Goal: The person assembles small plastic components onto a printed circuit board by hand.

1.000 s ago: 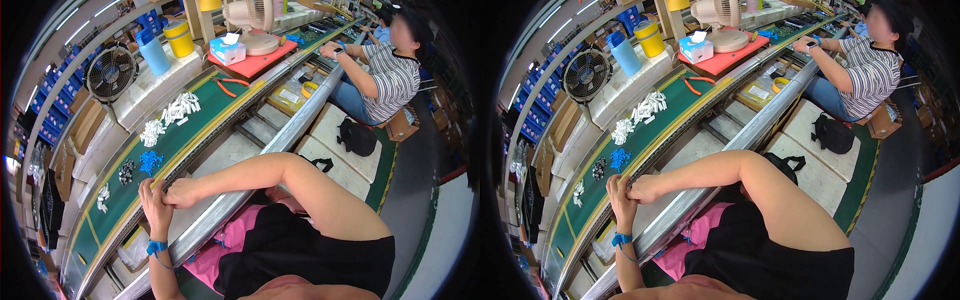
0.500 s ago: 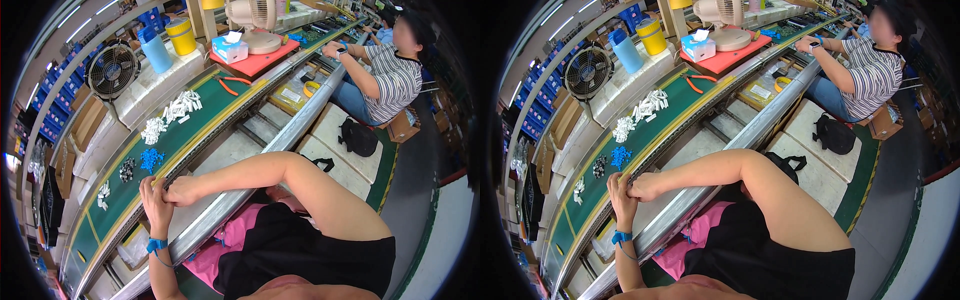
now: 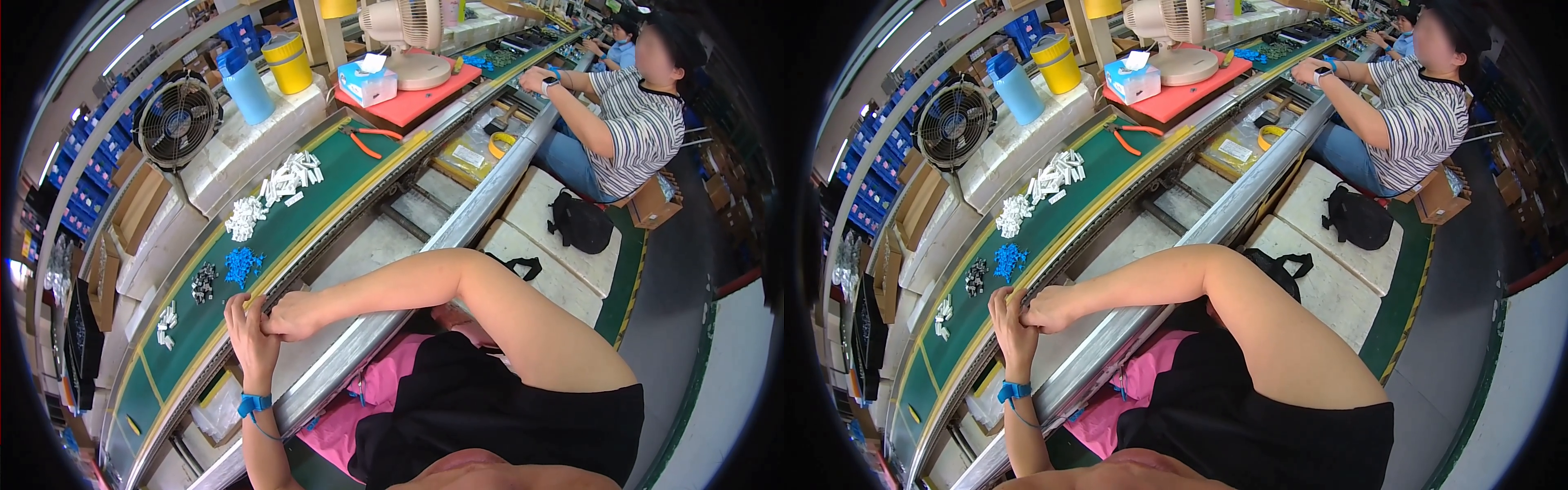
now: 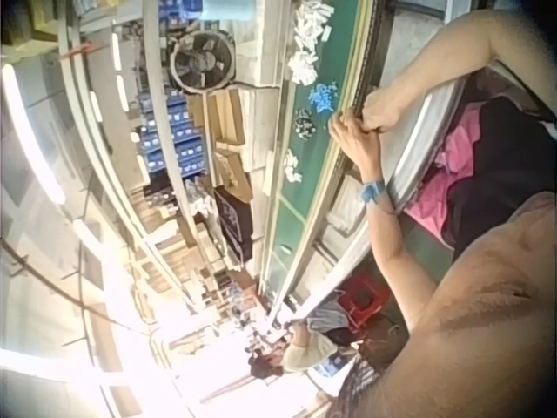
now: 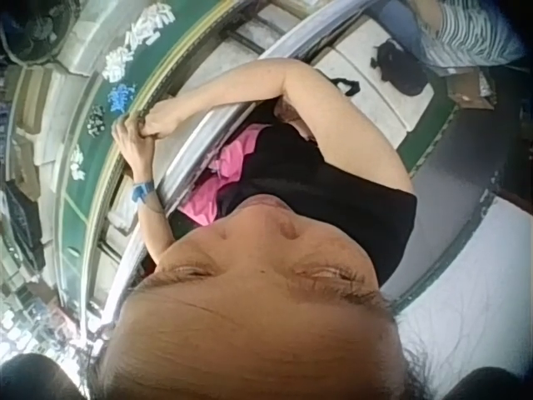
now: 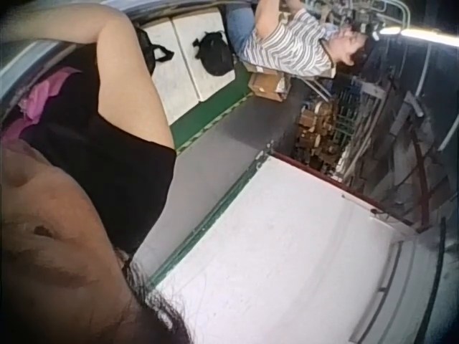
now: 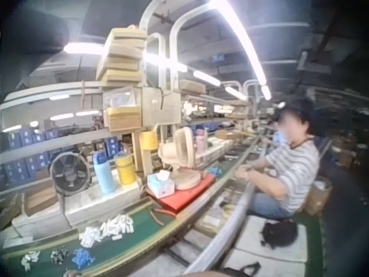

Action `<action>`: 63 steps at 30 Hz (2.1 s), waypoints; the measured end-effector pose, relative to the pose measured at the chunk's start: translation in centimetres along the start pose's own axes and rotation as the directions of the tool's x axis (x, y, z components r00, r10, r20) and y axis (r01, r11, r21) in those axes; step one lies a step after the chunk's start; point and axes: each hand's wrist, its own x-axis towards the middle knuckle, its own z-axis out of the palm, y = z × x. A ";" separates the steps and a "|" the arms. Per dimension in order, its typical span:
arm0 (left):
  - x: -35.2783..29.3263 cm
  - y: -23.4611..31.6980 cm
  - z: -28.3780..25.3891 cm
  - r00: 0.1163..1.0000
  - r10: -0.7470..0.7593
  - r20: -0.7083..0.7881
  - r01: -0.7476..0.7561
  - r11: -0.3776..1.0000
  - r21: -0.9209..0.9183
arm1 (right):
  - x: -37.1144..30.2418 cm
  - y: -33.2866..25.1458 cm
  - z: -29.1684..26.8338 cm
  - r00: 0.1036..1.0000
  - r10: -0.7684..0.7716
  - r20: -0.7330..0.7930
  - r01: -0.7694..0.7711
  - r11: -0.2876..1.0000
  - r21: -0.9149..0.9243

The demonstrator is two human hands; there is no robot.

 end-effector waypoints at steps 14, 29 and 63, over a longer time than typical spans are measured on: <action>0.1 0.2 0.2 1.000 0.015 0.001 -0.015 1.000 -0.016 | -0.4 0.2 0.0 1.000 0.003 -0.009 -0.003 1.000 0.000; -2.9 -2.8 -5.9 0.999 -0.044 0.025 0.041 0.993 0.112 | 0.2 0.2 -1.1 0.996 0.012 -0.088 -0.005 0.997 0.083; -35.7 -26.3 -30.9 0.181 -0.875 -0.450 0.827 -0.113 0.551 | 0.7 1.8 -0.3 0.899 -0.124 -0.420 0.133 0.991 -0.007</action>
